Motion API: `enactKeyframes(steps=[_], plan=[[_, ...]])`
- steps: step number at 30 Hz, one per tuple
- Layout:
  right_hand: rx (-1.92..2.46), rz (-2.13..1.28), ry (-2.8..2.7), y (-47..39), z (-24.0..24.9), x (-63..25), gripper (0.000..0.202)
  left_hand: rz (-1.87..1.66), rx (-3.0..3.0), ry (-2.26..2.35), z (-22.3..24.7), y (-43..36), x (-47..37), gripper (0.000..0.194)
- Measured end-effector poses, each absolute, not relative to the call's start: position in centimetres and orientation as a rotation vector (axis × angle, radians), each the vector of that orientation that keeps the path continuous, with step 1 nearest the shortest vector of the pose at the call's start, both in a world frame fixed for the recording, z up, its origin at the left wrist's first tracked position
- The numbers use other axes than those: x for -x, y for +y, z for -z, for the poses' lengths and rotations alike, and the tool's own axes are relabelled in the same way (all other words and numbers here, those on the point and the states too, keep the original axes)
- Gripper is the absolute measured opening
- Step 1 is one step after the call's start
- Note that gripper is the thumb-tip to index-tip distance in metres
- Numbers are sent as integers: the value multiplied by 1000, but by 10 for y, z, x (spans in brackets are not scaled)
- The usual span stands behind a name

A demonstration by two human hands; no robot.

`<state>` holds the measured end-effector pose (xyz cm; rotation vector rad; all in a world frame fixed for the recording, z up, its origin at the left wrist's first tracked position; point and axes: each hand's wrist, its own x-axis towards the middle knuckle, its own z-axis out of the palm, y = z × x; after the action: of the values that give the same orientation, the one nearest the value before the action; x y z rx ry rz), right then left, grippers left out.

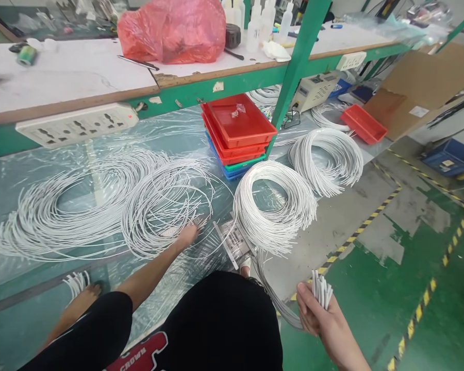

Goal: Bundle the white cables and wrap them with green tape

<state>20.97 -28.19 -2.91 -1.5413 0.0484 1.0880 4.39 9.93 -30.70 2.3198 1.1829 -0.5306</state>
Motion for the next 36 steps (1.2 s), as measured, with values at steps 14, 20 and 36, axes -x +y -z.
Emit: enactKeyframes(steps=[14,20,36], plan=[[1557,-1162,-83,-280,32,-213,55,341,-2363,982,286,108,-41,26],[1558,-1154,-106,-277,33,-213,55,239,-2256,978,290,101,-45,32],[1547,-1168,-95,-277,33,-212,55,385,-2231,1256,303,110,-63,26]])
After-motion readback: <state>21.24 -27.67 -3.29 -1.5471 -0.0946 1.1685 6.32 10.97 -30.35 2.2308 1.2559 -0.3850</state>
